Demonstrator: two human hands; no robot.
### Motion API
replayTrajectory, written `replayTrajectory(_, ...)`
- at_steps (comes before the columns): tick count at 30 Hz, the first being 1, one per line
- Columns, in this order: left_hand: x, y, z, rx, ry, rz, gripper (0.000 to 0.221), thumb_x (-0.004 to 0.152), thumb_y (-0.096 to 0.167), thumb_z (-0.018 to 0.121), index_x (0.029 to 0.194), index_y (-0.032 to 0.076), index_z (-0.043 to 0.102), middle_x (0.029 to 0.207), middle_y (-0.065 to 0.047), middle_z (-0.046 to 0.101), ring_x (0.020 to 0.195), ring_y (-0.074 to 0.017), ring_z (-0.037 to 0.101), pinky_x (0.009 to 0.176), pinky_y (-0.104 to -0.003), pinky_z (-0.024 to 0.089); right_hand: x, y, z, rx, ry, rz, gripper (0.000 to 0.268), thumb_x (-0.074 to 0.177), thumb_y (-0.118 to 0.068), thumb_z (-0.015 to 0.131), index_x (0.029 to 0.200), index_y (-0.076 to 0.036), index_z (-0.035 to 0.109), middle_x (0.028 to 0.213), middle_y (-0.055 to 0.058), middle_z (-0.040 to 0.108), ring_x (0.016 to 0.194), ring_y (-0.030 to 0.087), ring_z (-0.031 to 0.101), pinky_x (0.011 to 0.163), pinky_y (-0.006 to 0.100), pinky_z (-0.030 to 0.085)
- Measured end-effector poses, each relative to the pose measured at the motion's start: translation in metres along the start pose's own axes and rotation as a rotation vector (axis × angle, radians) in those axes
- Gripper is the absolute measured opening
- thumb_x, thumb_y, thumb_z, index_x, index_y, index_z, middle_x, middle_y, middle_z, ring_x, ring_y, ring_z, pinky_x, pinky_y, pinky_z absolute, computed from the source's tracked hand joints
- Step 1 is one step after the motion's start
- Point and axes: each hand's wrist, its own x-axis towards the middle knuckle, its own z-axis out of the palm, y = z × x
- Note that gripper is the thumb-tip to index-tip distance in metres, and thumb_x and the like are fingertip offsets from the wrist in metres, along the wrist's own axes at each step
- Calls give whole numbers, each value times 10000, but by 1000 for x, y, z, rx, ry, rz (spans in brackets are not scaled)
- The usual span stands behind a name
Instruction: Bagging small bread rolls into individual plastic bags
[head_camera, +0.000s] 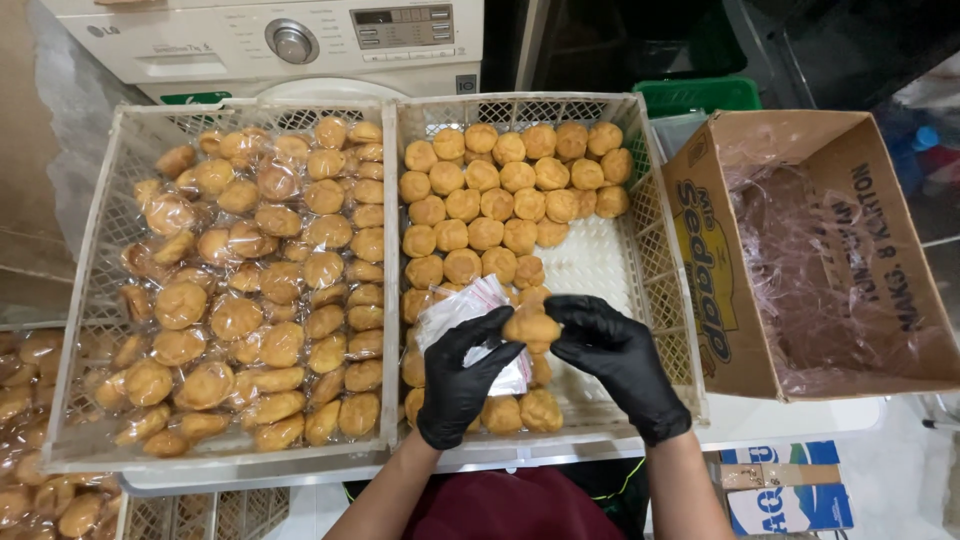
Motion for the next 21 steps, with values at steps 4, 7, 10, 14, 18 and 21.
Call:
replayTrajectory(4,-5,-5,4,-47,-27,-121,490,653,24,962,1120,66,818,981,-108,814,894,-183,769,811,-330,624,-2,-18,-2,-309,48,-76,311,694,25,903,991,-38,837,816,109,774,588,102,629,636,261,557)
replayTrajectory(7,-6,-6,2,-14,-87,-82,536,646,56,973,1156,84,810,1031,-113,809,951,-218,775,843,-342,621,-4,-37,5,-415,-8,-94,263,719,2,888,972,-66,853,621,98,750,510,91,619,590,251,540)
replayTrajectory(10,-2,7,1,108,-134,25,518,688,137,959,1180,120,800,1046,-101,808,953,-250,773,831,-355,621,-3,-46,1,-517,-128,-118,231,761,-10,844,981,-78,857,769,140,799,731,206,704,663,336,573)
replayTrajectory(14,2,18,-2,189,-211,154,524,692,161,959,1187,142,791,1028,-107,811,941,-291,779,821,-385,624,-3,-48,-9,-655,-356,-187,197,845,-32,756,1015,-76,845,987,171,840,1018,400,757,813,459,621)
replayTrajectory(18,-3,21,0,119,-273,155,501,706,154,953,1175,101,786,1021,-114,816,927,-301,785,819,-392,620,-1,-41,-14,-777,-477,-246,175,832,-9,739,992,2,809,961,233,811,951,488,735,797,536,613)
replayTrajectory(21,-9,10,1,147,-376,231,540,767,151,926,1251,37,714,1177,-94,773,1011,-185,753,925,-311,602,4,-22,-27,-846,-653,-316,196,973,-206,659,1081,-108,790,979,49,828,833,173,801,673,313,561)
